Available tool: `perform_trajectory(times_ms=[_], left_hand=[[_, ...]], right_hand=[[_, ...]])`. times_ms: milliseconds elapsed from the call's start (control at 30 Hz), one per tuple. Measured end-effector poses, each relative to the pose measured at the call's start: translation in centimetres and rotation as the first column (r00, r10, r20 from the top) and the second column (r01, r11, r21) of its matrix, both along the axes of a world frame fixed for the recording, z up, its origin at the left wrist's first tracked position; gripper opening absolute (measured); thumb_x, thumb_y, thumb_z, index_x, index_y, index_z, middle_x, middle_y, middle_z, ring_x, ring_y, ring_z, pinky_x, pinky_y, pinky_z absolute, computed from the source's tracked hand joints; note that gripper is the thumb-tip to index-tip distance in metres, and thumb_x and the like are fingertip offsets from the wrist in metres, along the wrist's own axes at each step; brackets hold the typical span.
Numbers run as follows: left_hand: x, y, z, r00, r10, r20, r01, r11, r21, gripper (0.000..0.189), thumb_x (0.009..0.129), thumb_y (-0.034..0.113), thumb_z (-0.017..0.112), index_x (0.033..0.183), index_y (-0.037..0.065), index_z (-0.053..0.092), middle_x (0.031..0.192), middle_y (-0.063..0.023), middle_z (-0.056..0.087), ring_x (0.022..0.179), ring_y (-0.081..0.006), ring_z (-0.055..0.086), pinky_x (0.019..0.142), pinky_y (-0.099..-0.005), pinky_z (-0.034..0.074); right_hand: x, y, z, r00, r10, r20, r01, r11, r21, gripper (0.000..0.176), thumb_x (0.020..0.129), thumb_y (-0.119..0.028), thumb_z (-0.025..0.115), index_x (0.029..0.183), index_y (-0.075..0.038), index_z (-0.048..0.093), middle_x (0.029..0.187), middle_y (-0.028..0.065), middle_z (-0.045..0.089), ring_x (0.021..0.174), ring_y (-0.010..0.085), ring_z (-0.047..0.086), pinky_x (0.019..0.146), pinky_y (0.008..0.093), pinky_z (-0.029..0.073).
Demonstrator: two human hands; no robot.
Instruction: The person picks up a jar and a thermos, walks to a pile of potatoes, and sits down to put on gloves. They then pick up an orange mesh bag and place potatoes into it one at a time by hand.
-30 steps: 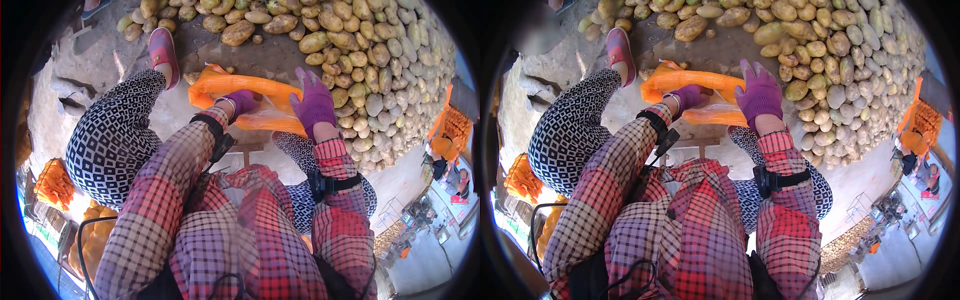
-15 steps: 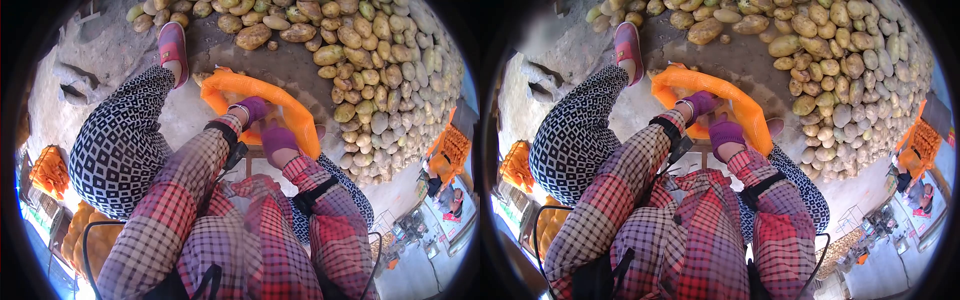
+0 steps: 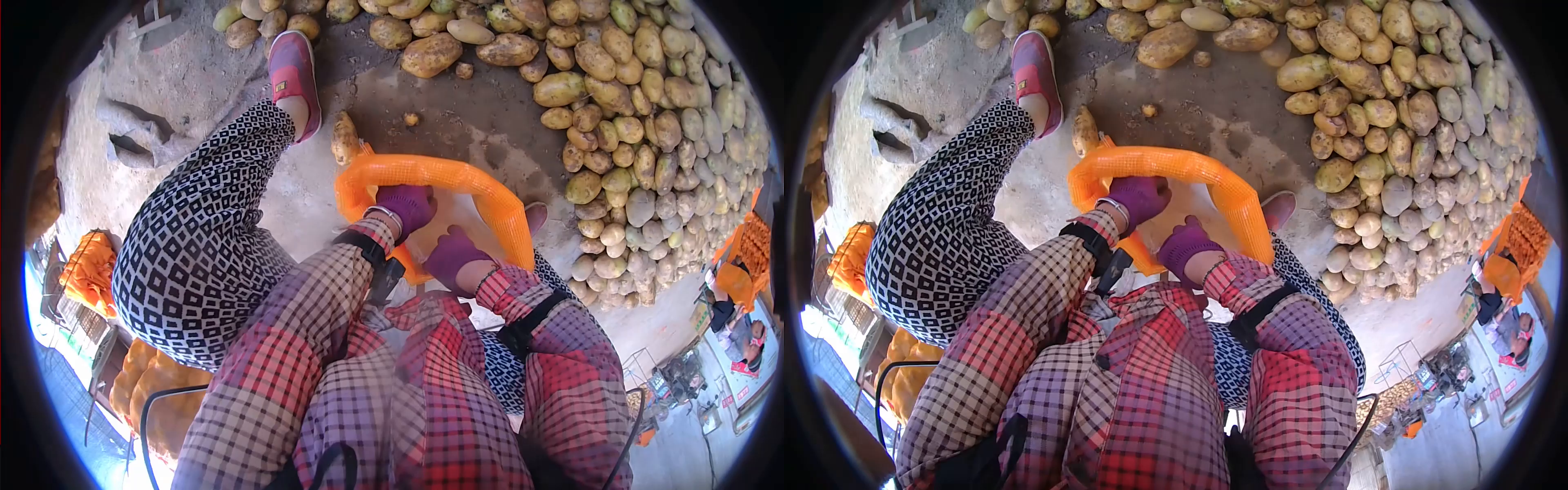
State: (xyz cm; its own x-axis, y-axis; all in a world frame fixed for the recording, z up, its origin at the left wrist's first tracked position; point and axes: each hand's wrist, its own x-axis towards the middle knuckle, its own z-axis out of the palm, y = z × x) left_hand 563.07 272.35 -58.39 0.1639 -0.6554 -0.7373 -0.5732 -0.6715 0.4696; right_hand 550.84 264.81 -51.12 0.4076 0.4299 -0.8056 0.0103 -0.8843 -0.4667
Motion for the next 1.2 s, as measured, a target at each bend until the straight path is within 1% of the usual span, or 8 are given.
perform_trajectory(times_ms=[300,700,800,867,933,967,1067,1200], left_hand=[[-0.7,6.7,-3.0,1.000,0.024,0.007,-0.025,0.935,0.355,0.053,0.089,0.043,0.048,0.127,0.008,0.055,0.131,-0.0170,0.055,0.124,-0.0341,0.049,0.104,-0.0437,0.037],[2.6,3.6,-4.5,0.922,0.150,-0.357,-0.197,0.975,-0.099,0.053,0.090,0.049,0.049,0.122,0.007,0.059,0.119,-0.0169,0.062,0.114,-0.0333,0.056,0.099,-0.0412,0.041],[3.7,1.9,-4.9,0.924,0.290,-0.248,-0.242,0.948,0.207,0.044,0.094,0.039,0.047,0.122,0.007,0.059,0.119,-0.0154,0.063,0.112,-0.0307,0.058,0.100,-0.0395,0.041],[3.8,2.6,-5.5,0.830,0.495,-0.258,-0.454,0.867,0.206,0.045,0.094,0.039,0.048,0.123,0.007,0.059,0.120,-0.0148,0.063,0.113,-0.0299,0.058,0.100,-0.0389,0.041],[3.9,2.9,-5.9,0.563,0.376,-0.736,-0.616,0.784,-0.070,0.049,0.092,0.044,0.050,0.125,0.008,0.058,0.125,-0.0141,0.060,0.118,-0.0291,0.055,0.102,-0.0373,0.040],[3.8,2.1,-5.2,0.927,0.329,-0.181,-0.321,0.944,0.075,0.049,0.092,0.043,0.049,0.127,0.010,0.056,0.127,-0.0128,0.059,0.119,-0.0266,0.055,0.102,-0.0379,0.039],[11.9,3.1,-6.0,0.943,-0.033,0.330,-0.046,0.973,0.227,0.040,0.090,0.037,0.051,0.117,0.008,0.061,0.117,-0.0142,0.062,0.111,-0.0280,0.058,0.094,-0.0384,0.043],[22.4,5.9,-10.6,0.868,-0.359,0.342,0.219,0.897,0.385,0.030,0.089,0.029,0.054,0.103,0.007,0.068,0.104,-0.0160,0.066,0.100,-0.0298,0.064,0.084,-0.0392,0.049]], right_hand=[[2.9,2.4,-2.2,0.740,-0.635,-0.223,0.651,0.759,0.000,0.043,0.082,-0.042,0.061,0.113,-0.012,0.065,0.109,0.0109,0.067,0.102,0.0351,0.062,0.095,0.0428,0.044],[-0.1,-1.7,-11.4,0.860,-0.294,-0.417,0.266,0.956,-0.125,0.048,0.068,-0.029,0.074,0.114,-0.014,0.065,0.111,0.0136,0.066,0.101,0.0301,0.063,0.090,0.0398,0.049],[7.2,-3.7,-5.4,0.830,-0.164,-0.534,0.229,0.972,0.058,0.057,0.067,-0.028,0.079,0.119,-0.012,0.061,0.109,0.0127,0.066,0.098,0.0272,0.063,0.091,0.0373,0.048],[14.9,-5.8,1.7,0.722,-0.425,-0.545,0.551,0.830,0.084,0.049,0.074,-0.025,0.076,0.118,-0.012,0.062,0.106,0.0099,0.067,0.095,0.0235,0.063,0.090,0.0332,0.048],[14.9,-5.9,-2.3,0.421,-0.686,-0.593,0.883,0.162,0.440,0.034,0.083,-0.020,0.068,0.112,-0.004,0.064,0.101,0.0127,0.067,0.088,0.0155,0.065,0.076,0.0247,0.051],[17.4,-5.4,-3.0,0.371,-0.814,-0.447,0.901,0.199,0.387,0.030,0.086,-0.012,0.065,0.115,-0.006,0.061,0.100,0.0096,0.067,0.088,0.0153,0.064,0.078,0.0259,0.051],[22.1,-2.0,-10.7,0.471,-0.578,0.666,0.474,0.803,0.362,0.044,0.079,-0.024,0.070,0.119,-0.012,0.058,0.109,0.0053,0.064,0.093,0.0252,0.064,0.084,0.0405,0.050],[22.5,3.3,-13.0,0.672,-0.345,0.655,0.420,0.906,0.045,0.051,0.082,-0.026,0.065,0.129,-0.019,0.050,0.112,0.0057,0.060,0.093,0.0250,0.063,0.079,0.0427,0.049]])
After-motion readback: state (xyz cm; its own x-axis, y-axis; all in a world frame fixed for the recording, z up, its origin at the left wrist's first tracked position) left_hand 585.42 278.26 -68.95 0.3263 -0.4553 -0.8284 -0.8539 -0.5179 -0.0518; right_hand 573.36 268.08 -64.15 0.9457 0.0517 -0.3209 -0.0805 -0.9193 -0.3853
